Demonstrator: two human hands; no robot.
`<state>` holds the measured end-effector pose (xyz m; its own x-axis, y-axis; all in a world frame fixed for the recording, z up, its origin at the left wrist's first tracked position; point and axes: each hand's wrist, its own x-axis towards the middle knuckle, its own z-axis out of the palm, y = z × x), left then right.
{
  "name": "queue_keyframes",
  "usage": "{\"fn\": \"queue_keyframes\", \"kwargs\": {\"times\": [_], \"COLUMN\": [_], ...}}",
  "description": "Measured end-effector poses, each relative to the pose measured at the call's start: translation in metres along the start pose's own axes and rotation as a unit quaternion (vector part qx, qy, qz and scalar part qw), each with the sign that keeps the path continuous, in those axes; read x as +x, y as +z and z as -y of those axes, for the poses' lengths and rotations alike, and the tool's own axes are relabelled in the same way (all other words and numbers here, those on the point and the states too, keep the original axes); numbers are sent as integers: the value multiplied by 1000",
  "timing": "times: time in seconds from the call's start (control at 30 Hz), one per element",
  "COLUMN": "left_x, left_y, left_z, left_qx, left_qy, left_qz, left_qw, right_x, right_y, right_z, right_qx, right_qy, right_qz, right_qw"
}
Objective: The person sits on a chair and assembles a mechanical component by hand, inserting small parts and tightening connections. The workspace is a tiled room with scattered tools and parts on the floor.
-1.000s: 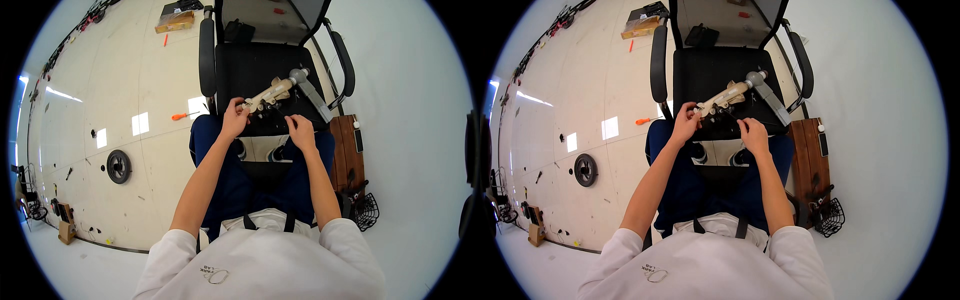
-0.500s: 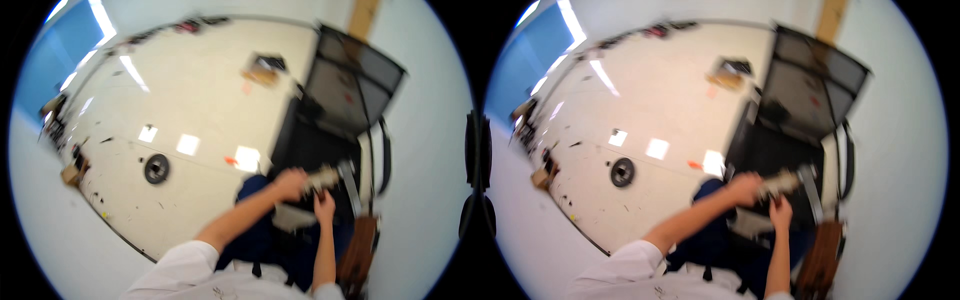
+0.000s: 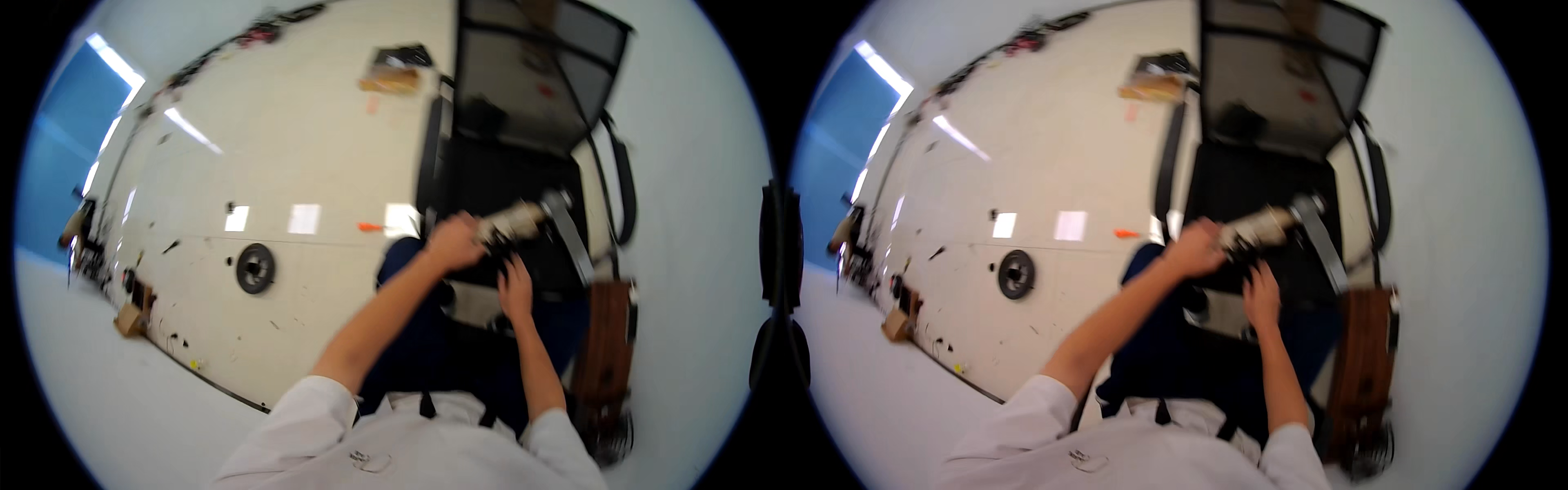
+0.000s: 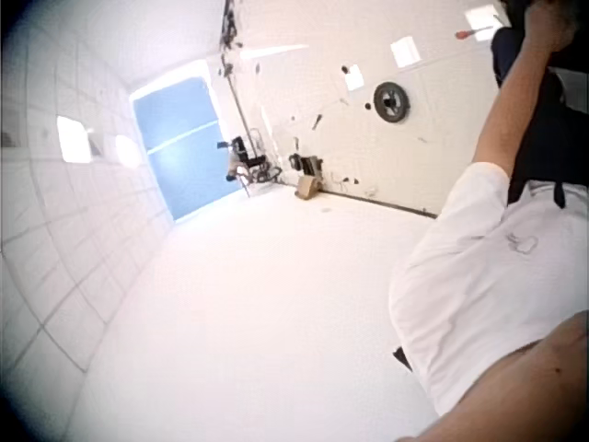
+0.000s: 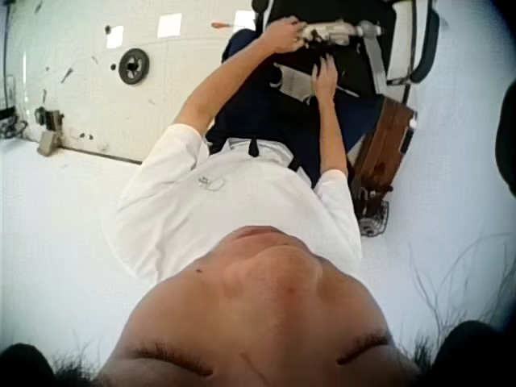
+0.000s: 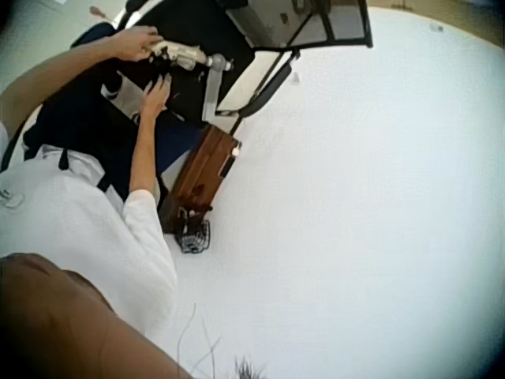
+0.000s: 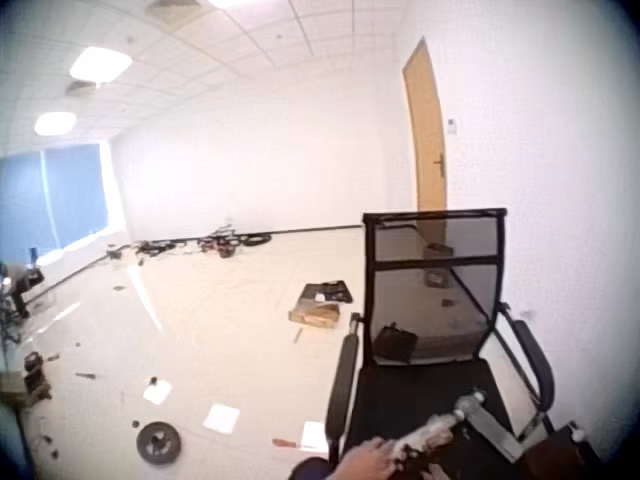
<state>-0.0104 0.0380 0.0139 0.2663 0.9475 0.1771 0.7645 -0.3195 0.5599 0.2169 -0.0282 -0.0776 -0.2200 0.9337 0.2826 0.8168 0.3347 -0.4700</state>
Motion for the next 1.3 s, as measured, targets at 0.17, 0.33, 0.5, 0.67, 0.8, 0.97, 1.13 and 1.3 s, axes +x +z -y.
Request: {"fn": "queue_keyframes", "kwargs": {"times": [0.17, 0.33, 0.5, 0.67, 0.8, 0.97, 1.13, 1.3], "left_x": [-1, -5, -9, -14, -14, -15, -18, -17], "left_y": [5, 8, 5, 6, 10, 12, 12, 10], "left_z": [-9, -8, -7, -8, -4, 7, 7, 3], "left_qx": [-15, -16, -36, -64, -68, -80, -114, -104], "left_qy": [-15, -11, -44, -54, -39, -37, -42, -36], "left_qz": [-12, -24, 1, 17, 16, 7, 0, -7], "left_qw": [1000, 1000, 998, 996, 997, 996, 993, 994], "right_x": [28, 50, 52, 49, 39, 32, 58, 98], "right_y": [-6, -13, -12, -7, -1, -46, -68, -75], "right_z": [-17, -21, -17, -4, -17, 21, 43, 53], "right_qx": [118, 160, 26, 70, 129, 303, 259, 157], "right_qy": [140, 353, 334, 367, 332, 418, 194, 43], "right_qz": [-93, -107, -125, -171, -199, -92, -52, 34], "right_qw": [979, 916, 934, 912, 913, 851, 945, 986]}}
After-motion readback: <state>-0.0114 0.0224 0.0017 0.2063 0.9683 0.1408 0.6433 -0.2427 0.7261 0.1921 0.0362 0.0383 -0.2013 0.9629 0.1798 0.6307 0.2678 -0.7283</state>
